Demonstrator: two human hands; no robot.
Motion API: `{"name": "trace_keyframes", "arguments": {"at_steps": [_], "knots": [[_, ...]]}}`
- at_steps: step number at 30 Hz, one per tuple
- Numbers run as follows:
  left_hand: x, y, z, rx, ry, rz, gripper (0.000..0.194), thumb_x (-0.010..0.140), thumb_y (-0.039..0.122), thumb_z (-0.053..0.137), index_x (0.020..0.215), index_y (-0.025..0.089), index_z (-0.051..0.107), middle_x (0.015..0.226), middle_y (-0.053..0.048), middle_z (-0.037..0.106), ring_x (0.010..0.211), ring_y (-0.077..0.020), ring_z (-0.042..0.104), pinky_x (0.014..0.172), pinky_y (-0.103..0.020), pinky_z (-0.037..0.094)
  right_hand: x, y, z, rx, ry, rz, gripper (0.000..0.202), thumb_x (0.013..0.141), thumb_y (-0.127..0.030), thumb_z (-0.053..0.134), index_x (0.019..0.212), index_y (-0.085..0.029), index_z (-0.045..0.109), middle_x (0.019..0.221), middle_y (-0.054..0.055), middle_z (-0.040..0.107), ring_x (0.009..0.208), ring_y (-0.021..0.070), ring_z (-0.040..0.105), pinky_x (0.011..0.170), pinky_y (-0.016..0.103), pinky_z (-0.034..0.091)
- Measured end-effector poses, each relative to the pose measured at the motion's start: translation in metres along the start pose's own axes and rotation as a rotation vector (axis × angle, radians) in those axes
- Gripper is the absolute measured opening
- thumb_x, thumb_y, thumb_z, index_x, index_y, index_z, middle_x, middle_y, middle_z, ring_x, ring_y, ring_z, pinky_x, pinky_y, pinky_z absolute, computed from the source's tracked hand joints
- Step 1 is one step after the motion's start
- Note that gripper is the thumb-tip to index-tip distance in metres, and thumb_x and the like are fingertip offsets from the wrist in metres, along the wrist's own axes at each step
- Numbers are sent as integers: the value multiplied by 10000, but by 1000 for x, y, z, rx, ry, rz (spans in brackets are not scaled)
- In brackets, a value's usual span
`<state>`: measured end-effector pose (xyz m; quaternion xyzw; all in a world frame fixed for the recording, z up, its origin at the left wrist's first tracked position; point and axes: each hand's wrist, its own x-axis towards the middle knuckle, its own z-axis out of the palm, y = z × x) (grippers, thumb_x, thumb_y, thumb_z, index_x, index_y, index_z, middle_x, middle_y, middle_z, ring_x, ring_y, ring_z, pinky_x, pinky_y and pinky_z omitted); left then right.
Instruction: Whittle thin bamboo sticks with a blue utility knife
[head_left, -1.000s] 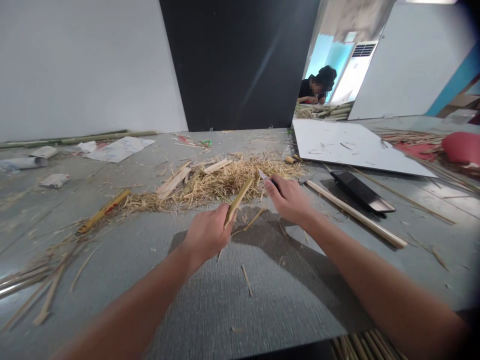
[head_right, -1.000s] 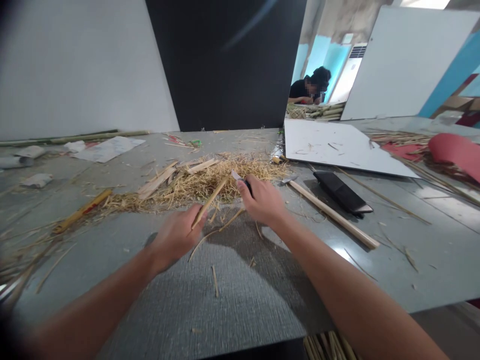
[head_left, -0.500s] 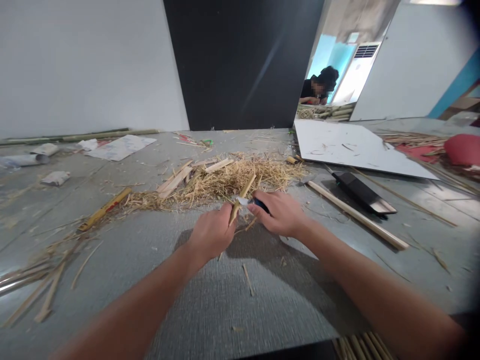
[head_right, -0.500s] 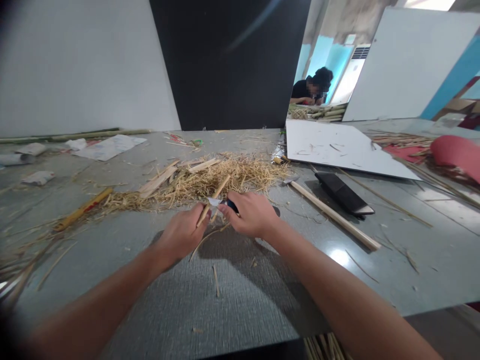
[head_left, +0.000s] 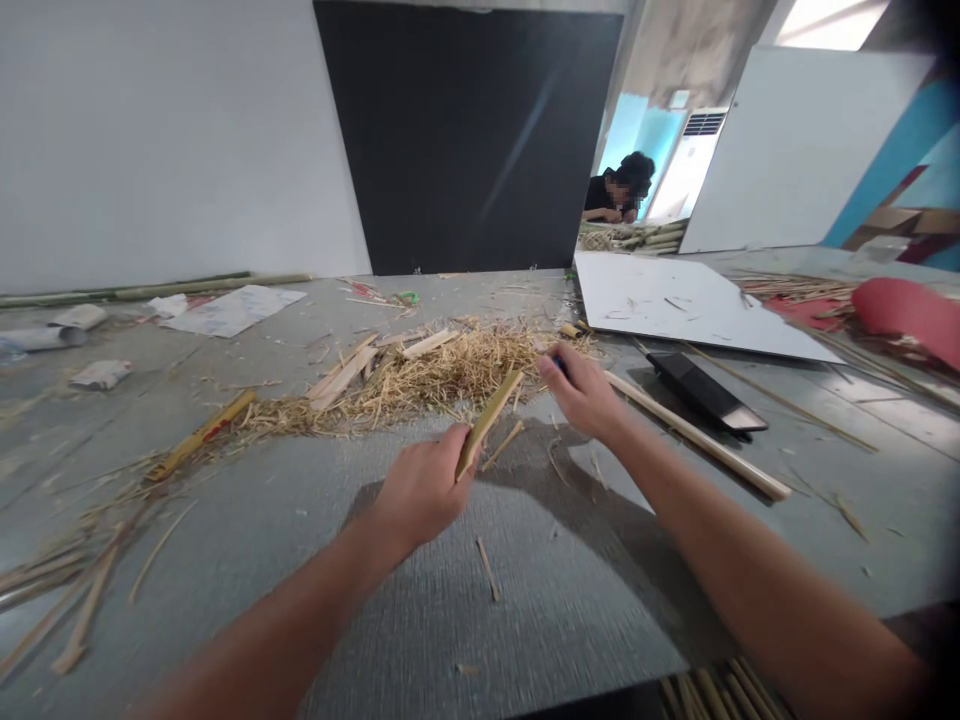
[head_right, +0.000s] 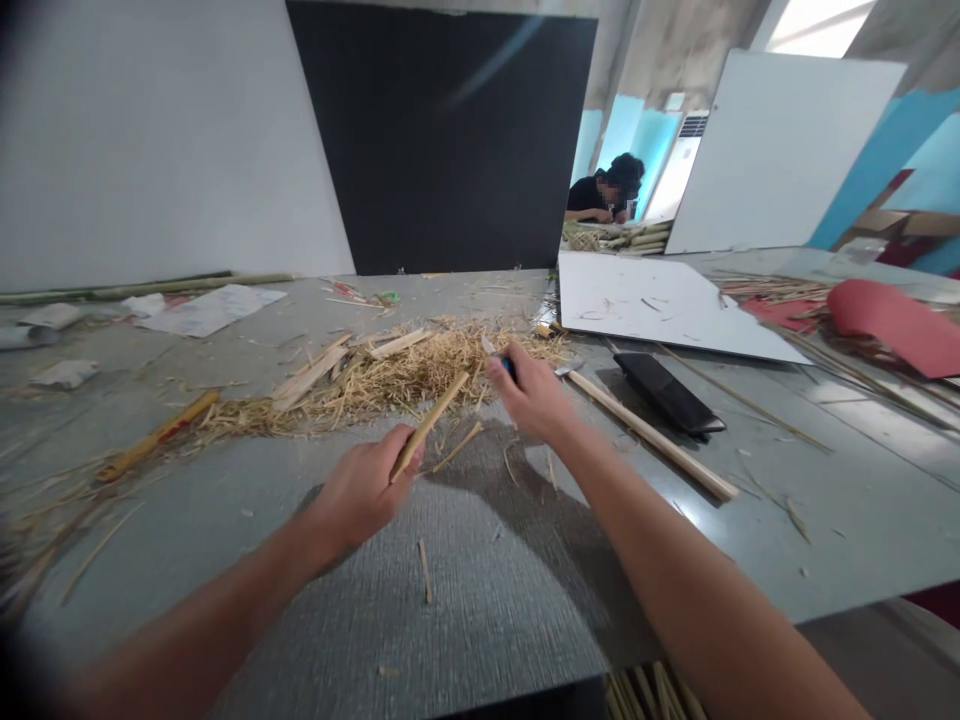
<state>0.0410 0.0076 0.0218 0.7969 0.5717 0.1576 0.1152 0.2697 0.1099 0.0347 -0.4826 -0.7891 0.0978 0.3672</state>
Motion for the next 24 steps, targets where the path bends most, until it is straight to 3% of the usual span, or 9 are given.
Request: {"name": "trace_keyframes", "arguments": {"at_steps": [4, 8, 12, 14, 17, 20, 24], "knots": [[1, -2, 5, -55, 0, -9, 313, 959, 399, 275, 1086, 201, 482, 792, -56, 657, 660, -223, 615, 583, -306, 327, -15, -34, 8, 233, -57, -184, 415, 839, -504, 589, 1110, -210, 479, 740, -21, 519, 625, 138, 464, 602, 271, 353], [0, -3, 4, -203, -9, -9, 361, 934, 382, 342, 1224, 193, 447, 818, -65, 642, 695, -215, 600, 631, -321, 372, -20, -40, 16, 367, -70, -164, 392, 775, -414, 697, 1066, -217, 522, 773, -24, 526, 638, 121, 476, 600, 261, 384], [-3, -5, 1, -689, -116, 95, 636, 801, 394, 581, 1362, 208, 345, 966, -65, 594, 764, -170, 561, 636, -279, 428, -17, -34, 18, 546, -67, -97, 312, 750, -348, 727, 973, -206, 560, 775, -21, 561, 634, 114, 505, 596, 256, 422], [-2, -5, 3, -967, -176, 74, 552, 801, 444, 579, 1274, 207, 419, 939, -43, 574, 661, -115, 531, 557, -236, 427, -16, -36, 17, 558, -73, -111, 251, 748, -324, 728, 912, -201, 582, 773, -15, 581, 656, 119, 521, 620, 264, 436], [2, 0, 8, -1217, -190, -99, 376, 871, 559, 432, 936, 193, 488, 720, 25, 512, 416, -52, 400, 373, -200, 339, -19, -43, 16, 529, -105, -163, 176, 765, -314, 712, 850, -194, 615, 785, 3, 614, 713, 134, 555, 661, 275, 450], [4, 5, 13, -1294, -178, -240, 391, 865, 596, 430, 823, 209, 455, 564, 76, 429, 310, -45, 319, 294, -192, 282, -22, -49, 17, 557, -190, -154, 158, 809, -340, 667, 843, -190, 632, 764, 7, 620, 668, 129, 571, 620, 270, 454], [5, 7, 12, -1293, -165, -263, 376, 852, 576, 483, 799, 204, 480, 464, 101, 372, 283, -41, 281, 289, -176, 254, -23, -47, 16, 536, -195, -139, 194, 835, -368, 631, 894, -184, 639, 736, 2, 602, 586, 114, 542, 555, 266, 427]]}}
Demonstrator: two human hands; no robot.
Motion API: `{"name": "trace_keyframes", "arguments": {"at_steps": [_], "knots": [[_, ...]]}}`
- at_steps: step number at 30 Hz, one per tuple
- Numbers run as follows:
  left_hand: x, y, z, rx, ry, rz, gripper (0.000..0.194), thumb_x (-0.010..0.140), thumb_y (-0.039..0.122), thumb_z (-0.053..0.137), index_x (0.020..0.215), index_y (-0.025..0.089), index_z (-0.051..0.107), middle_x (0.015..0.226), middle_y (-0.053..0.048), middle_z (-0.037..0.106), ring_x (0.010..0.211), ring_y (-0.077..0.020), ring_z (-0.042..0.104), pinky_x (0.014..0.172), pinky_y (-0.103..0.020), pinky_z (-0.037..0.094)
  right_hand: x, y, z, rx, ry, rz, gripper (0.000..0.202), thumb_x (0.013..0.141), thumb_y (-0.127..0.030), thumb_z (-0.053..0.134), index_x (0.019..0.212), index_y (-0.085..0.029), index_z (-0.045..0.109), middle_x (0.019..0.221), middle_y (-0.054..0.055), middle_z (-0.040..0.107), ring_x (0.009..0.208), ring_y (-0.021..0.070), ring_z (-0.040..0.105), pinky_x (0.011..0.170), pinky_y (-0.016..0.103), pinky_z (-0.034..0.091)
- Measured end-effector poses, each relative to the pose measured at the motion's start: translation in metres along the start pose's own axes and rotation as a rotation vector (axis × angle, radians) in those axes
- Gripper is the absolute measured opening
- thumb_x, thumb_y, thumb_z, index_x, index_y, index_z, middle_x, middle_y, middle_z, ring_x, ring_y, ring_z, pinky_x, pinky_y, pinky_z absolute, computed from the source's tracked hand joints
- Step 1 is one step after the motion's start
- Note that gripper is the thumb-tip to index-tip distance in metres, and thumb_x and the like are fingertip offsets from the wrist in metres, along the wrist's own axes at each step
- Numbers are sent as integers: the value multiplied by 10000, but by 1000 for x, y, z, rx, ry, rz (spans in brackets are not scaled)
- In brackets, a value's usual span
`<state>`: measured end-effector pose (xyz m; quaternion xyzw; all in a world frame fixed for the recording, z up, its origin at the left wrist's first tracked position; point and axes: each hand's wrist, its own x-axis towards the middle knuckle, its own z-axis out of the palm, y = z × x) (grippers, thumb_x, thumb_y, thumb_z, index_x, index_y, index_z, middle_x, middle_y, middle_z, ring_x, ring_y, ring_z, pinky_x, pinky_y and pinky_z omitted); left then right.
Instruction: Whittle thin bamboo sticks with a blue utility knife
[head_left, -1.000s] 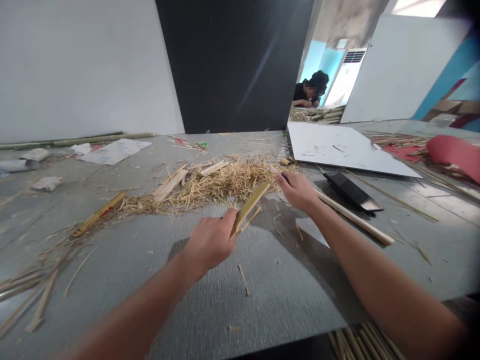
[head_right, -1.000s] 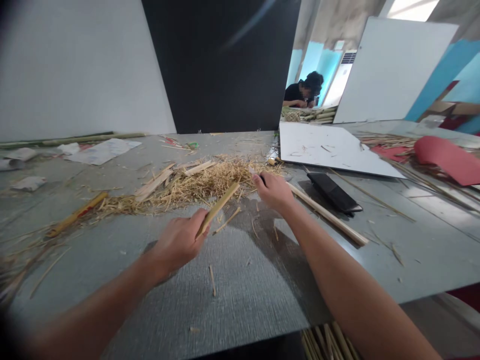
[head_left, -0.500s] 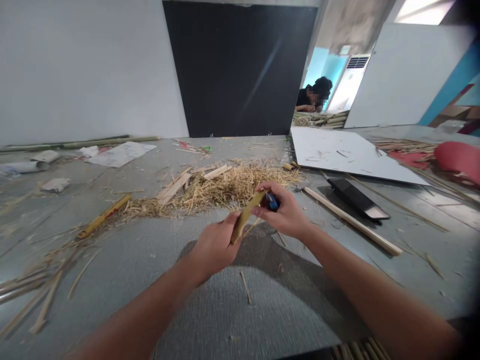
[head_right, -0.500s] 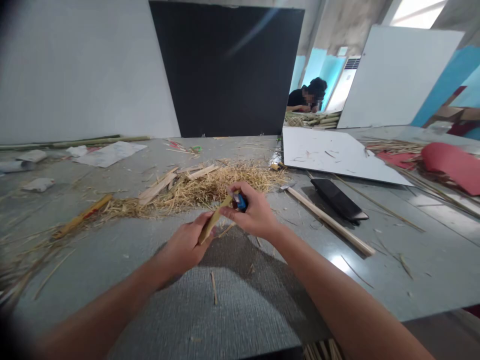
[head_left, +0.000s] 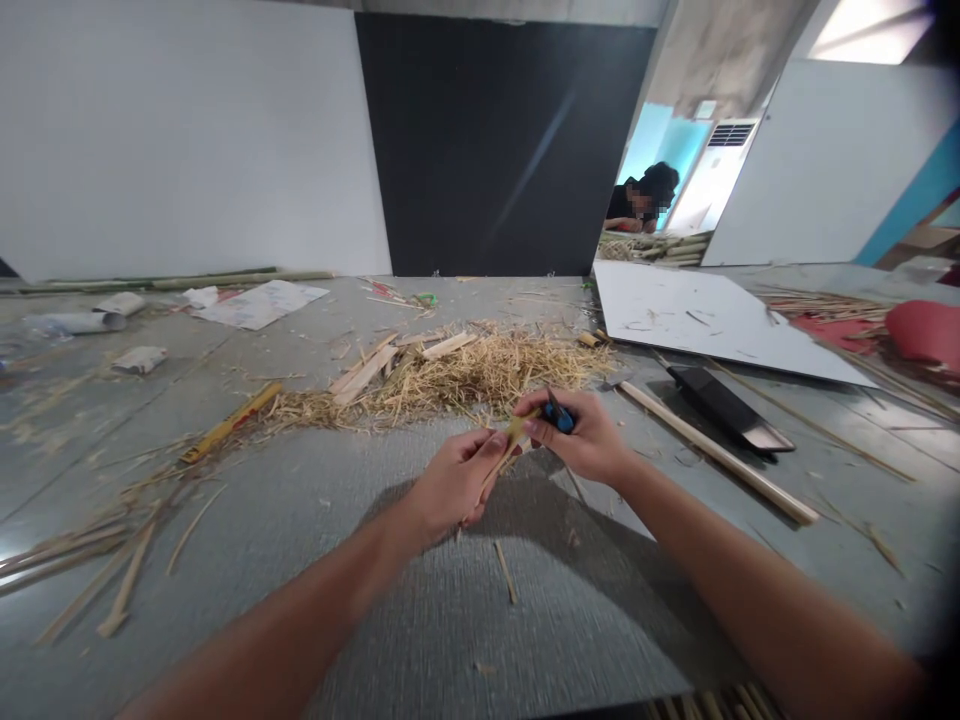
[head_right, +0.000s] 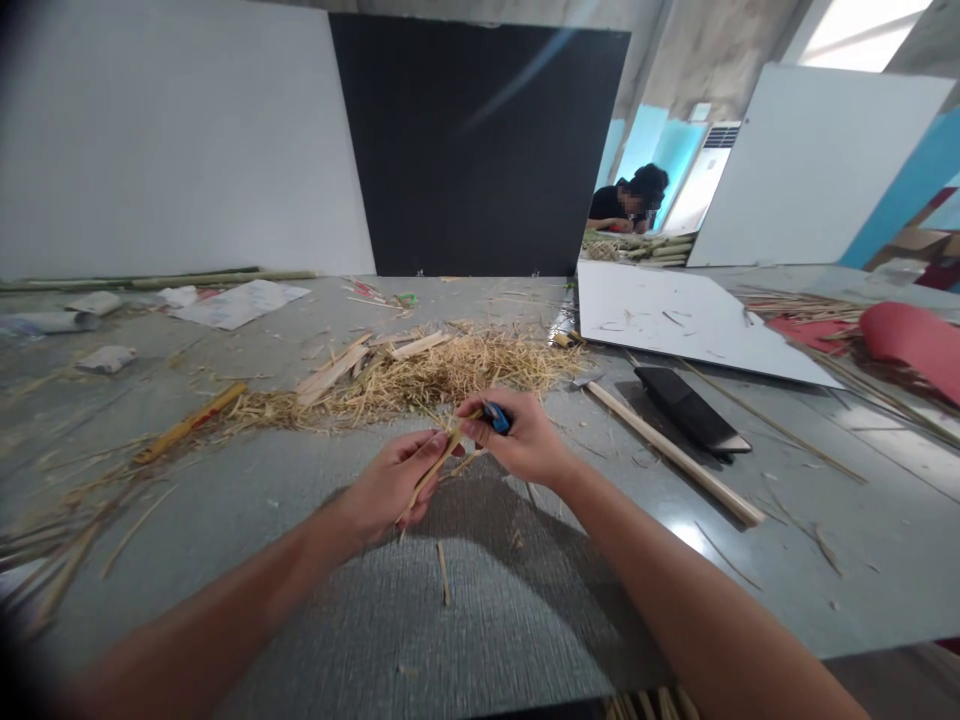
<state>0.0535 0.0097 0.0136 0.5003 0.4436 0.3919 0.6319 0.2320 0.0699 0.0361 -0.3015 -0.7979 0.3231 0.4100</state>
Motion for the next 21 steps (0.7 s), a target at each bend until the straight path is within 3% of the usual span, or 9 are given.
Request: {"name": "trace_keyframes", "arguments": {"at_steps": [5, 9, 13, 16, 19, 21], "knots": [[-1, 2, -5, 5, -29, 9, 403, 836, 587, 516, 932, 196, 509, 465, 118, 346, 299, -32, 249, 292, -168, 247, 2, 7, -7, -27, 52, 19, 228, 870, -385, 589, 998, -196, 575, 634, -46, 486, 541, 108, 445, 521, 260, 369], [2, -1, -7, -34, -85, -8, 441, 787, 509, 636, 1049, 188, 486, 525, 123, 369, 300, -20, 275, 304, -173, 278, -2, 12, -7, -187, 84, -57, 231, 882, -366, 560, 1035, -214, 476, 740, -22, 497, 613, 124, 452, 579, 271, 386], [4, -3, -5, 16, 26, 28, 345, 844, 519, 538, 894, 185, 470, 595, 90, 404, 357, -26, 363, 356, -182, 325, -5, 7, -4, -415, -73, -113, 352, 905, -407, 486, 1162, -193, 378, 951, 70, 562, 775, 183, 527, 694, 330, 413], [3, 0, -5, 85, 92, 27, 311, 881, 503, 461, 922, 195, 453, 644, 67, 430, 445, -50, 413, 404, -184, 341, -3, -1, 2, -556, -176, -119, 256, 958, -376, 381, 1112, -175, 420, 992, 99, 581, 864, 213, 549, 739, 347, 402], [2, 5, -10, 155, 103, 27, 162, 857, 320, 496, 961, 203, 455, 608, 76, 420, 469, -67, 393, 439, -194, 335, -3, -7, 10, -698, -236, -125, 256, 978, -367, 330, 1034, -168, 480, 938, 93, 596, 843, 215, 561, 671, 319, 372], [2, 8, -14, 224, 126, 67, 183, 770, 167, 522, 947, 195, 486, 627, 68, 447, 509, -71, 402, 485, -203, 343, -5, -9, 15, -765, -253, -124, 283, 979, -383, 326, 1033, -167, 500, 917, 87, 607, 793, 203, 563, 611, 302, 332]]}}
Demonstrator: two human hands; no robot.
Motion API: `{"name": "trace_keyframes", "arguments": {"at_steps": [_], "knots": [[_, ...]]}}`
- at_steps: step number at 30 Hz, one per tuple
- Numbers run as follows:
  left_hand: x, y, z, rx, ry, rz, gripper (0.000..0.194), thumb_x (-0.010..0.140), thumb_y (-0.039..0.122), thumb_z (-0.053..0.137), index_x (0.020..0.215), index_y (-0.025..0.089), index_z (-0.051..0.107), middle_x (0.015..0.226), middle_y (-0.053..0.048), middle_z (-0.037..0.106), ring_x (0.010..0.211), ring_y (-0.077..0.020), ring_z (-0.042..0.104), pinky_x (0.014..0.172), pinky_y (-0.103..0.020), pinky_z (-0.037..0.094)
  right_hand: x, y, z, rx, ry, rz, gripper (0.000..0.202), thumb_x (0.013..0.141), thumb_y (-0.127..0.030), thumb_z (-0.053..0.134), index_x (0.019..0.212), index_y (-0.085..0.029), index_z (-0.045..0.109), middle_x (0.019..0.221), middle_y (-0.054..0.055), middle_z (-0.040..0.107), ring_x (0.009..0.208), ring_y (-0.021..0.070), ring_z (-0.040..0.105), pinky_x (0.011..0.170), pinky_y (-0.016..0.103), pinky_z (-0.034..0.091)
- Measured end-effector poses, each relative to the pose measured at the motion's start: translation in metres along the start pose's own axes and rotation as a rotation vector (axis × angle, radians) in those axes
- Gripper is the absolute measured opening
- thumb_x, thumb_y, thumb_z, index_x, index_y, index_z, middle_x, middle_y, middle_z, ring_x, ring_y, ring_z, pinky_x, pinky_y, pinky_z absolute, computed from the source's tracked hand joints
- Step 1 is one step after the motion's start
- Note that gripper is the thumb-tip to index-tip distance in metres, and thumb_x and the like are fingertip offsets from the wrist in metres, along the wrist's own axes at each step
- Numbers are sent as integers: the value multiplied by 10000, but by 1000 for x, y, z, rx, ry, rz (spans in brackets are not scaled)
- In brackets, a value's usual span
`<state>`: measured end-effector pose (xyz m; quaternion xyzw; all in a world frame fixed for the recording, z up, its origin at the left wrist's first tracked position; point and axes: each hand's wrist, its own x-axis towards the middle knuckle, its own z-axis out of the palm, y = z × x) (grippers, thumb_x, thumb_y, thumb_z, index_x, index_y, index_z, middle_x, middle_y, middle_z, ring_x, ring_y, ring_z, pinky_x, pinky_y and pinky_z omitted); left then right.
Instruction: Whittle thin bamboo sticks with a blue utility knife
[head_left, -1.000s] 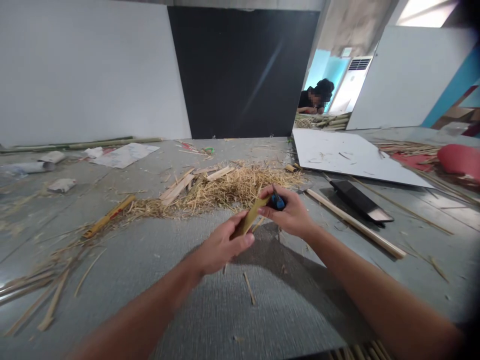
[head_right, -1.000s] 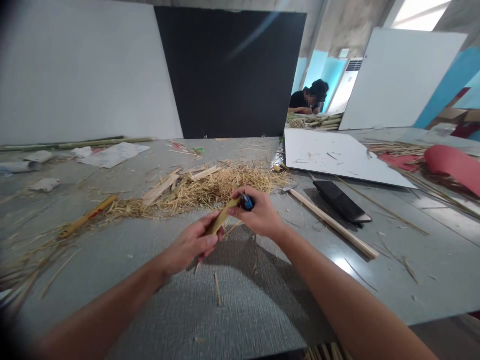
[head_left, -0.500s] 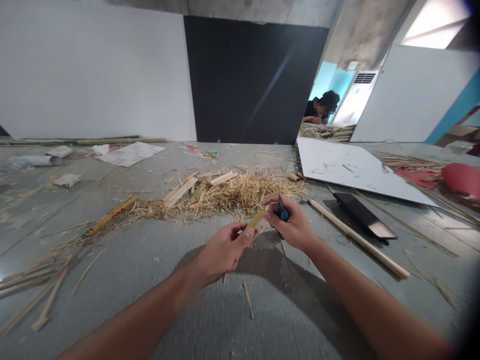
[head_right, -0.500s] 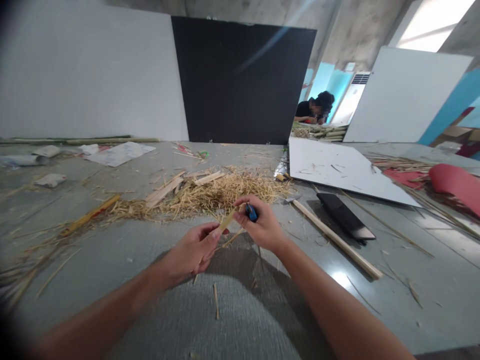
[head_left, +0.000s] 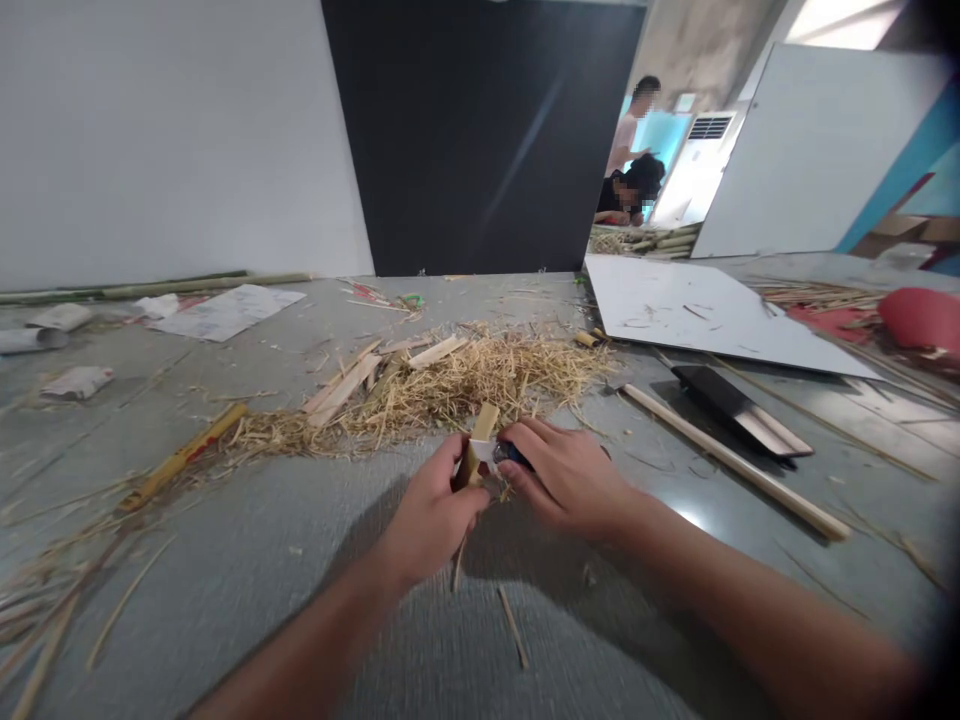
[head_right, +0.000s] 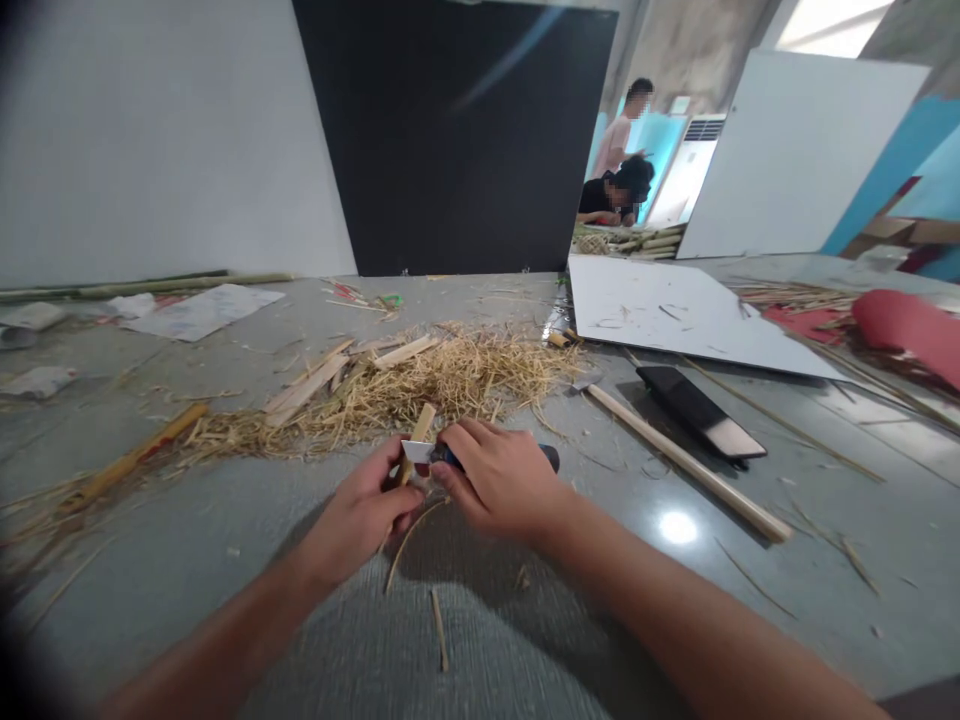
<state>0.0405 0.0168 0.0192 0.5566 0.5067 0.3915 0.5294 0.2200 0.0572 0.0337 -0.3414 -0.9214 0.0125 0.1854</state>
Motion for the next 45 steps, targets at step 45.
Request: {"name": "trace_keyframes", "arguments": {"at_steps": [45], "knots": [[9, -18, -4, -1, -188, 60, 419, 889, 557, 439, 692, 188, 422, 546, 47, 404, 494, -77, 338, 471, -223, 272, -8, -11, 11, -62, -2, 97, 231, 912, -363, 422, 985, -167, 520, 842, 65, 660, 683, 196, 604, 542, 310, 243]]}}
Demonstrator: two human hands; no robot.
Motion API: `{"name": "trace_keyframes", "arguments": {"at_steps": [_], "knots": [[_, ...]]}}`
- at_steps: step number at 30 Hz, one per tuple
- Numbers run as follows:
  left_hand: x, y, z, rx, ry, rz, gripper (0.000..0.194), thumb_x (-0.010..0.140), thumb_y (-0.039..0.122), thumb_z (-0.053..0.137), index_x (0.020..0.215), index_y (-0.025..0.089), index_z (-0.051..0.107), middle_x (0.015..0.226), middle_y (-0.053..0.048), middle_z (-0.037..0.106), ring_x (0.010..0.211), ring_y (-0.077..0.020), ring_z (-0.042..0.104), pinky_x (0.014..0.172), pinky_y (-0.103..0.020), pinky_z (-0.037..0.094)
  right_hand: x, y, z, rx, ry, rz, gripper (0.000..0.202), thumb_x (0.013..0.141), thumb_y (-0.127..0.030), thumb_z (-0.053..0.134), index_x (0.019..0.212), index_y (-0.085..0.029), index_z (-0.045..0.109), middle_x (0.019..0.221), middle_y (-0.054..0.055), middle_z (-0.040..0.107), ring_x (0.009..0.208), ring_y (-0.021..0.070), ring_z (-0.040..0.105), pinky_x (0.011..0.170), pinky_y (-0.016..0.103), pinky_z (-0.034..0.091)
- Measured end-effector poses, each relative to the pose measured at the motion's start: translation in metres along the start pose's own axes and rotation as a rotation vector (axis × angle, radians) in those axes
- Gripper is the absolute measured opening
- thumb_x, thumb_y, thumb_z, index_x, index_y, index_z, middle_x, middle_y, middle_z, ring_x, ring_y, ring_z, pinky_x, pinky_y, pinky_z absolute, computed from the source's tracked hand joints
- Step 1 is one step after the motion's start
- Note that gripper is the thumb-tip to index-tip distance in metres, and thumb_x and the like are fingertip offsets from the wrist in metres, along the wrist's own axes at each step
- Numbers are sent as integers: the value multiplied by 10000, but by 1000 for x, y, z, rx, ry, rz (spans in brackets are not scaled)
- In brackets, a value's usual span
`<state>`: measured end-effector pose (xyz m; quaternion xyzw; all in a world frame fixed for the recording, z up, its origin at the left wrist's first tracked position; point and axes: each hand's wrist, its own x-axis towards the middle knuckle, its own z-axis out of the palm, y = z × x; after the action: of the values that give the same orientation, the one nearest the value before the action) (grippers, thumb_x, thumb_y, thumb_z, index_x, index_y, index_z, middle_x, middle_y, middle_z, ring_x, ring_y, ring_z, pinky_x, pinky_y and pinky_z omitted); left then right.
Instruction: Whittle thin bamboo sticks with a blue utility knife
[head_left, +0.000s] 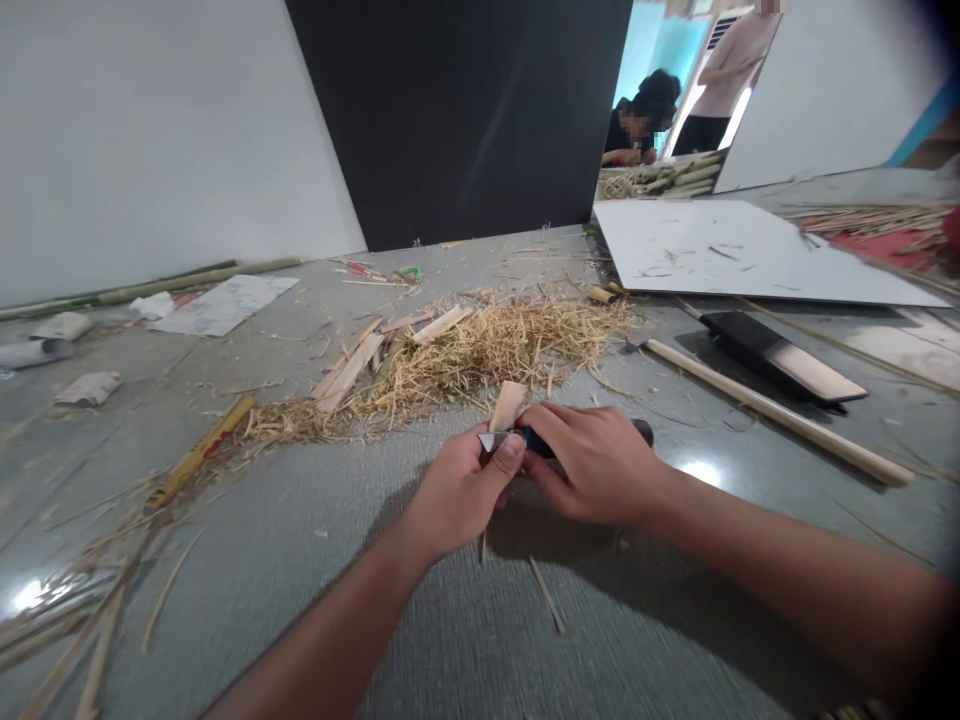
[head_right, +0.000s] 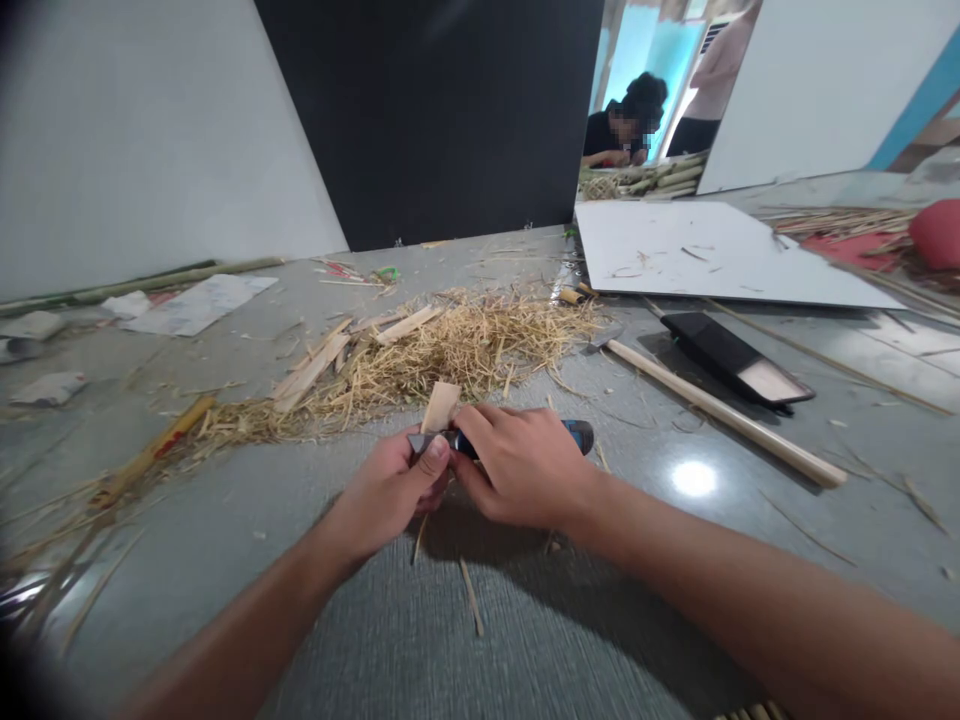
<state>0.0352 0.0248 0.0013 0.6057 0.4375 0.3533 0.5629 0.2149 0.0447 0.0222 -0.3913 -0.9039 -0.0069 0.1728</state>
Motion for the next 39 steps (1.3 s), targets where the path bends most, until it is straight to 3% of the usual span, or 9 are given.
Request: {"name": "trace_keyframes", "arguments": {"at_steps": [9, 18, 22, 26, 31, 35, 39], "knots": [[-1, 9, -3, 300, 97, 71, 455, 892, 564, 413, 648, 180, 442, 520, 39, 425, 487, -84, 354, 451, -214, 259, 0, -5, -5, -79, 3, 87, 230, 925, -386, 409, 936, -174, 498, 841, 49, 654, 672, 194, 600, 532, 306, 171], [-1, 5, 8, 218, 239, 43, 448, 912, 575, 352, 698, 189, 428, 554, 49, 387, 494, -82, 374, 458, -208, 285, 2, -12, -4, -90, 18, 238, 341, 961, -467, 311, 954, -178, 492, 835, 56, 660, 566, 173, 534, 529, 298, 132], [-3, 6, 8, 176, 238, 22, 434, 902, 578, 379, 705, 193, 422, 552, 55, 381, 472, -79, 367, 449, -213, 293, 1, -8, -4, -64, 19, 197, 346, 963, -473, 311, 947, -176, 488, 825, 57, 651, 568, 162, 520, 525, 295, 140], [-6, 10, 5, 178, 153, -8, 424, 893, 578, 410, 720, 192, 431, 567, 49, 429, 471, -81, 414, 460, -225, 328, 0, 1, -4, -35, 14, 88, 325, 962, -445, 318, 930, -168, 485, 785, 58, 633, 603, 165, 529, 525, 297, 153], [-6, 11, 1, 214, 127, 30, 388, 915, 551, 391, 820, 184, 474, 628, 30, 520, 511, -87, 456, 508, -238, 363, 0, 2, -3, -49, 27, 54, 293, 953, -425, 349, 931, -171, 495, 814, 52, 639, 613, 162, 534, 529, 303, 150], [-5, 12, -1, 224, 58, 67, 409, 924, 534, 383, 782, 171, 508, 642, -5, 564, 591, -114, 503, 566, -258, 389, 0, 0, -4, -58, 18, 43, 276, 942, -413, 378, 958, -168, 505, 829, 48, 645, 617, 162, 540, 531, 305, 154], [-4, 14, -3, 90, 51, 45, 338, 901, 514, 459, 855, 183, 508, 615, 39, 494, 537, -93, 444, 531, -240, 366, 0, 0, -4, -61, 20, 35, 258, 935, -394, 390, 940, -166, 509, 813, 44, 643, 624, 161, 546, 529, 308, 160]]}}
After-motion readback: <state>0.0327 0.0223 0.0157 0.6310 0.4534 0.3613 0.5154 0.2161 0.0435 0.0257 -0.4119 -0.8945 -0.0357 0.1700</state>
